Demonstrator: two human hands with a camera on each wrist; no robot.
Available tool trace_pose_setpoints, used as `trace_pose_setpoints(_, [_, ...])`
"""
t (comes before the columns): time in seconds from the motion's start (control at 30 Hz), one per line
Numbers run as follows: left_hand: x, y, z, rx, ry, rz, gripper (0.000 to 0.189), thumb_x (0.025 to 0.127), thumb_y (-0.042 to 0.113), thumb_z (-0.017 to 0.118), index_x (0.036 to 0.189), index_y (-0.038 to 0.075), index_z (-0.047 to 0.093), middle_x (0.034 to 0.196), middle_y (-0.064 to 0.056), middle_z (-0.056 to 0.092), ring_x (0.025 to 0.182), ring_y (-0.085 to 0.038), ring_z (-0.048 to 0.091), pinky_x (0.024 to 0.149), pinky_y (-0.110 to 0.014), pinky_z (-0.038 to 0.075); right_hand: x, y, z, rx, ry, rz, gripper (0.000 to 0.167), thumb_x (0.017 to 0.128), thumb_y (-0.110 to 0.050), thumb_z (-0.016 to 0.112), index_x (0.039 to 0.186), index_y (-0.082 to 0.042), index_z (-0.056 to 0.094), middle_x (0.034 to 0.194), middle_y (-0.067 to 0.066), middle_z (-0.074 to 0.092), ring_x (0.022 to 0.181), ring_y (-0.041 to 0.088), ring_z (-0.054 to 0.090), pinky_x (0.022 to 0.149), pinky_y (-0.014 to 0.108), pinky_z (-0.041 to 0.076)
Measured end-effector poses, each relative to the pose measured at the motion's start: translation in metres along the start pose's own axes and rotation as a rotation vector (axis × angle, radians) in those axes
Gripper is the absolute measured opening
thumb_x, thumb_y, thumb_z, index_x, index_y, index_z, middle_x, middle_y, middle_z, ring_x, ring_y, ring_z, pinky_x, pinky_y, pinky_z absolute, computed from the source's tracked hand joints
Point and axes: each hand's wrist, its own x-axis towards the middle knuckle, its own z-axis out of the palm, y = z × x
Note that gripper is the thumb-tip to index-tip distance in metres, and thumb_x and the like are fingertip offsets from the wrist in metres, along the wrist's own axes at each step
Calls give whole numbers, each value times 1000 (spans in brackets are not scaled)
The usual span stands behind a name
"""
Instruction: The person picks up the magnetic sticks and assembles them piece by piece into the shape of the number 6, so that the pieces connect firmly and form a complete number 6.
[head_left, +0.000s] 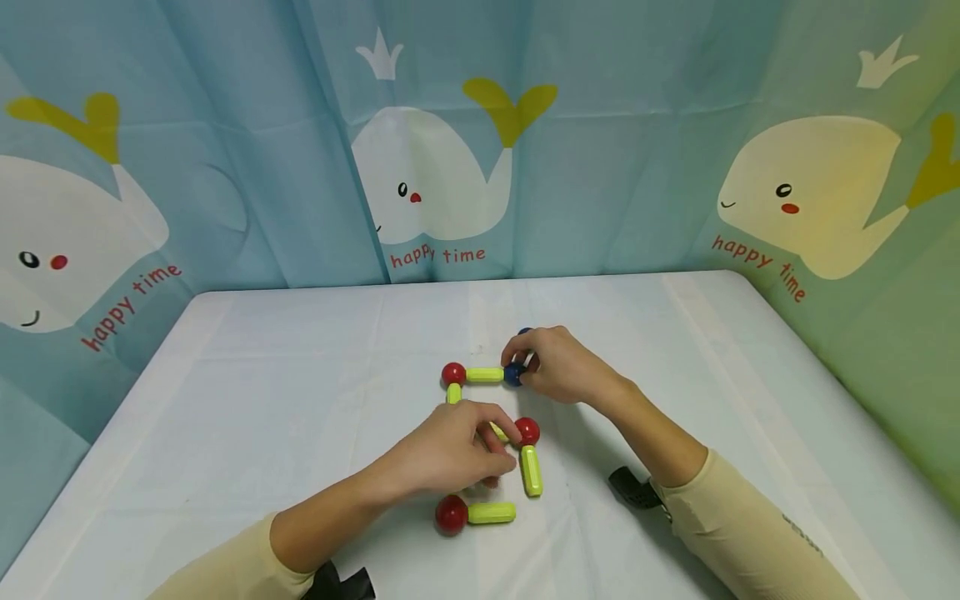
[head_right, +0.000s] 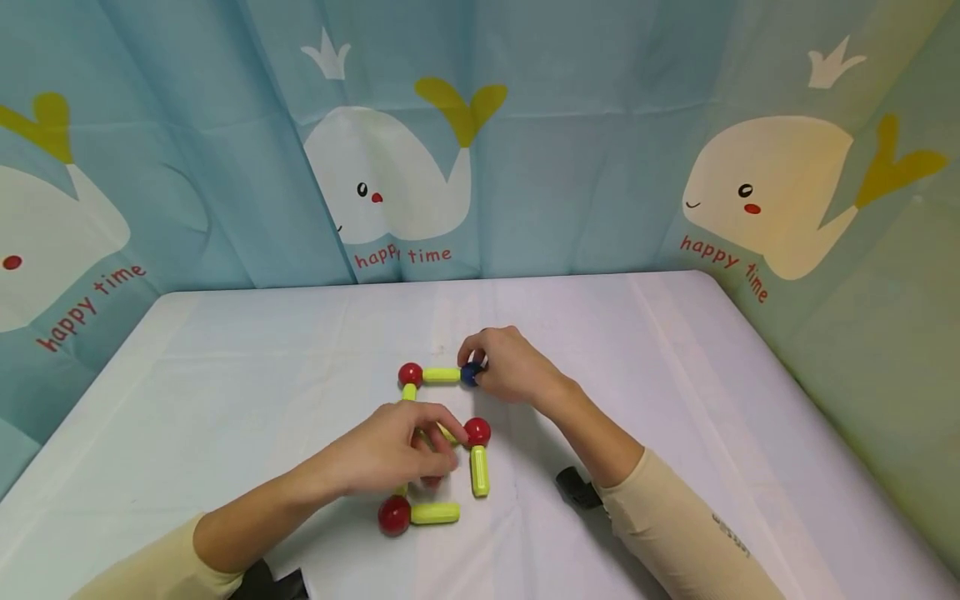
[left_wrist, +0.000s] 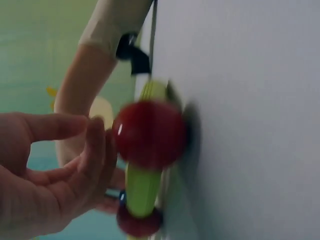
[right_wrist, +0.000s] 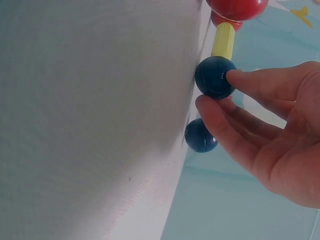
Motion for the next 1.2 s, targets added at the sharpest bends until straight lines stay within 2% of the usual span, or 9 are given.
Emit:
trace_pose_setpoints(0.1, [7, -4, -13, 125, 95, 61, 19, 93, 11, 76, 111, 11, 74, 86, 0, 69, 72, -17, 66, 61, -27, 53, 0, 0, 0, 1, -1, -5, 29, 85, 9, 67, 104, -9, 77, 95, 6, 74, 82, 17, 66, 73, 31, 56])
trace_pose_setpoints(0.2, [17, -11, -26, 269, 229, 114, 22, 94, 9, 74, 116, 12, 74, 96, -1, 68, 83, -16, 62, 73, -30, 56, 1, 1, 0, 0, -4, -7, 28, 85, 8, 68, 105, -9, 77, 96, 6, 74, 82, 17, 67, 75, 32, 57])
trace_pose_setpoints(0.3, [24, -18, -38, 411, 343, 114, 26, 95, 7, 73, 121, 12, 75, 108, -7, 69, 93, -20, 61, 85, -36, 57, 1, 1, 0, -9, -7, -4, 27, 86, 8, 69, 105, -10, 77, 97, 6, 74, 83, 17, 67, 75, 32, 57])
trace_pose_setpoints(0.37, [28, -23, -45, 476, 380, 100, 29, 95, 6, 71, 123, 12, 74, 116, -9, 69, 100, -23, 63, 90, -40, 58, 1, 0, 0, -12, -9, 0, 28, 86, 8, 69, 106, -10, 77, 98, 6, 74, 84, 17, 66, 76, 32, 57])
trace_pose_setpoints(0.43, [32, -29, -50, 502, 377, 86, 30, 96, 6, 71, 126, 13, 74, 123, -10, 70, 105, -26, 65, 94, -43, 58, 1, 0, 0, -11, -12, 5, 28, 86, 8, 68, 106, -10, 77, 99, 6, 74, 85, 17, 67, 76, 32, 58])
trace_pose_setpoints(0.53, [38, -35, -56, 472, 334, 84, 32, 97, 6, 69, 128, 13, 74, 128, -9, 70, 110, -27, 68, 96, -43, 58, 1, 0, 0, -7, -15, 11, 28, 87, 8, 68, 106, -10, 77, 99, 6, 74, 86, 18, 67, 76, 32, 58])
trace_pose_setpoints(0.73, [45, -41, -61, 422, 253, 77, 31, 97, 6, 70, 127, 13, 75, 127, -7, 71, 109, -25, 69, 96, -40, 58, 1, 0, 0, -9, -15, 1, 27, 87, 7, 70, 106, -10, 77, 99, 5, 74, 86, 18, 68, 77, 33, 58])
trace_pose_setpoints(1.2, [50, -43, -63, 426, 237, 50, 30, 97, 4, 69, 124, 16, 76, 122, -5, 73, 105, -23, 66, 96, -38, 58, 1, 0, -1, -5, -22, 12, 27, 87, 6, 70, 107, -10, 78, 101, 5, 75, 86, 18, 68, 79, 33, 58])
